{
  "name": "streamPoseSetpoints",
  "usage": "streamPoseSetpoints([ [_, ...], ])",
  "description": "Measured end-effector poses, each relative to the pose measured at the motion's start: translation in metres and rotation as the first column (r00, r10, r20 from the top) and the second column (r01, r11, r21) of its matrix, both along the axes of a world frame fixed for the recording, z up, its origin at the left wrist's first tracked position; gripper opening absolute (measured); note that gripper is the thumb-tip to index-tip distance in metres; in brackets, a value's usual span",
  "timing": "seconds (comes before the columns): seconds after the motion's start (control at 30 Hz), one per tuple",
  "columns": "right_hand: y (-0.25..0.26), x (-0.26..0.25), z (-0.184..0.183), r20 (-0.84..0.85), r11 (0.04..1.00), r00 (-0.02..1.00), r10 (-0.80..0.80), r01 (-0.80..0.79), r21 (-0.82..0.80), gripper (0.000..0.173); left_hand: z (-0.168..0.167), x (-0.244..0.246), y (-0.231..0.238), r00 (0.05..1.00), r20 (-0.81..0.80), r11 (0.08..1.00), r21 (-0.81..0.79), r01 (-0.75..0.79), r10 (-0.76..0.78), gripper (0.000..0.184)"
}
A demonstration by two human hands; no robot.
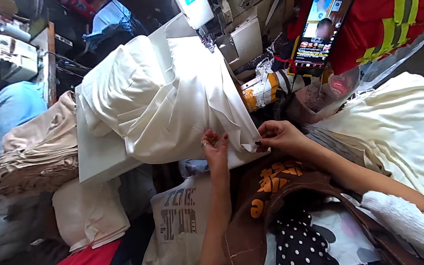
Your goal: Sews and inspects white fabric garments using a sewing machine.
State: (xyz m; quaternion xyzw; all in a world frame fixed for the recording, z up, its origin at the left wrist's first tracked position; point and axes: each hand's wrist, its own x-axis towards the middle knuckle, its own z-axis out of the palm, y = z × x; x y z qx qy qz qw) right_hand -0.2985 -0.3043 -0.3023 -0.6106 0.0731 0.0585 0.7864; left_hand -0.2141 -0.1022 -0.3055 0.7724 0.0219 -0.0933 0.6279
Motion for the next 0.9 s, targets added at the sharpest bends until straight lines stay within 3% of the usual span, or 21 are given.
streamPoseSetpoints([
  [0.07, 0.001, 0.002, -0.003, 0.023, 1.000, 1.000, 0.007, -0.007, -0.010, 0.014, -0.002, -0.014, -0.016, 0.995, 0.099, 0.993, 0.113, 0.018, -0.030, 0.070],
  [0.17, 0.003, 0.006, -0.004, 0.036, 1.000, 0.999, 0.022, -0.021, -0.022, 0.013, -0.007, -0.027, -0.029, 0.889, 0.438, 0.920, 0.389, -0.055, -0.132, 0.062],
  [0.3, 0.003, 0.006, -0.002, 0.016, 0.999, 1.000, 0.012, -0.012, -0.045, 0.012, -0.014, -0.019, -0.036, 0.834, 0.495, 0.783, 0.608, -0.134, -0.242, 0.057],
  [0.37, 0.004, 0.005, -0.001, 0.003, 0.999, 1.000, 0.011, -0.011, -0.039, 0.013, -0.026, -0.009, -0.032, 0.833, 0.487, 0.786, 0.608, -0.108, -0.263, 0.045],
  [0.47, 0.002, 0.005, 0.002, -0.003, 0.999, 1.000, 0.014, -0.014, -0.050, 0.012, -0.030, -0.006, -0.017, 0.777, 0.591, 0.912, 0.406, -0.051, -0.219, 0.018],
  [0.53, 0.000, 0.002, 0.004, -0.013, 0.999, 1.000, 0.005, -0.006, -0.044, 0.013, -0.017, -0.018, -0.010, 0.622, 0.742, 0.947, 0.321, -0.002, -0.250, 0.012],
  [0.6, 0.000, 0.000, 0.005, -0.015, 0.999, 1.000, -0.001, 0.000, -0.043, 0.015, -0.004, -0.032, -0.006, 0.455, 0.809, 0.921, 0.385, 0.067, -0.372, 0.008],
  [0.67, 0.000, 0.000, 0.005, 0.003, 0.998, 1.000, 0.007, -0.006, -0.063, 0.015, -0.006, -0.040, -0.005, 0.358, 0.808, 0.880, 0.463, 0.103, -0.467, 0.009],
  [0.9, 0.001, -0.004, -0.002, 0.070, 0.994, 0.998, 0.007, 0.000, -0.105, 0.012, -0.019, -0.044, -0.009, 0.328, 0.783, 0.841, 0.535, 0.078, -0.529, 0.011],
])
